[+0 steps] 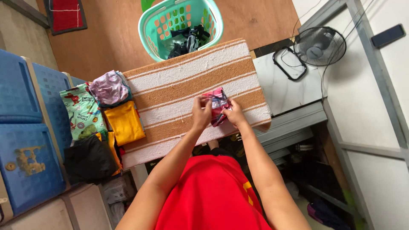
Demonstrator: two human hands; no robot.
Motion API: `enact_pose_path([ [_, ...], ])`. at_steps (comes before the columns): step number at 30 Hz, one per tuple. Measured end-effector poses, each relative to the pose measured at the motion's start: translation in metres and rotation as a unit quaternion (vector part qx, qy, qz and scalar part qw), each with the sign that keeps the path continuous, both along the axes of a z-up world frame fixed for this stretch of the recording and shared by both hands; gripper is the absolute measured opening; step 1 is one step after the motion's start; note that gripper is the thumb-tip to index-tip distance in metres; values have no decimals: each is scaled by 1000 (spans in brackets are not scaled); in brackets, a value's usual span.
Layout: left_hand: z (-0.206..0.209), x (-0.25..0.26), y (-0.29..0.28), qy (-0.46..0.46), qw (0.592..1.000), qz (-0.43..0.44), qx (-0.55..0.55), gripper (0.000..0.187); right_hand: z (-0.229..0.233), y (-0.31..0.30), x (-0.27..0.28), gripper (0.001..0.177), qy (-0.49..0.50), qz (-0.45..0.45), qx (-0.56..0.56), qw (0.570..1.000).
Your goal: Folding items of clothing and placing them into storage drawers.
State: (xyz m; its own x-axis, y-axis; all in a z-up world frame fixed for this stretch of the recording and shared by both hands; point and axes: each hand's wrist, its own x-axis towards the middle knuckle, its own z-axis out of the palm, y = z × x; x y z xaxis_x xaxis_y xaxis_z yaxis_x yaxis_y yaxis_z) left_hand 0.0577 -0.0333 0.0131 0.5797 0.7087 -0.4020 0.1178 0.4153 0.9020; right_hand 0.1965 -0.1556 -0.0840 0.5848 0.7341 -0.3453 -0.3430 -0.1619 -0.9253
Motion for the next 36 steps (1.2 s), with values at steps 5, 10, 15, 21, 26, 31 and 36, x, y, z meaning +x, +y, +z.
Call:
enact_pose_path([
  [5, -42, -3, -30, 166, 761, -221, 587, 53, 29, -1, 12, 52, -51, 49, -147, 987],
  [10, 0, 38, -34, 375, 707, -390, 455, 91, 28, -9, 16, 39, -497, -20, -152, 854],
  [15, -44, 43, -37, 423, 639, -347, 541, 93, 18, -25, 0, 38, -622, 91, -87, 772],
  [21, -24, -47, -18, 137, 862, -153, 463, 63, 15, -22, 10, 30, -623, 112, -102, 768],
  [26, -133, -141, -5, 166, 938, 240, 186, 34, 29, -10, 11, 35, -603, 133, -117, 778],
  [31, -109, -152, -9, 52, 949, 298, -84, 38, 23, 3, 27, 72, -413, 141, -231, 870],
  [36, -76, -87, -30, 51, 966, 30, -252, 51, 39, 10, 14, 27, -64, 138, -278, 948],
])
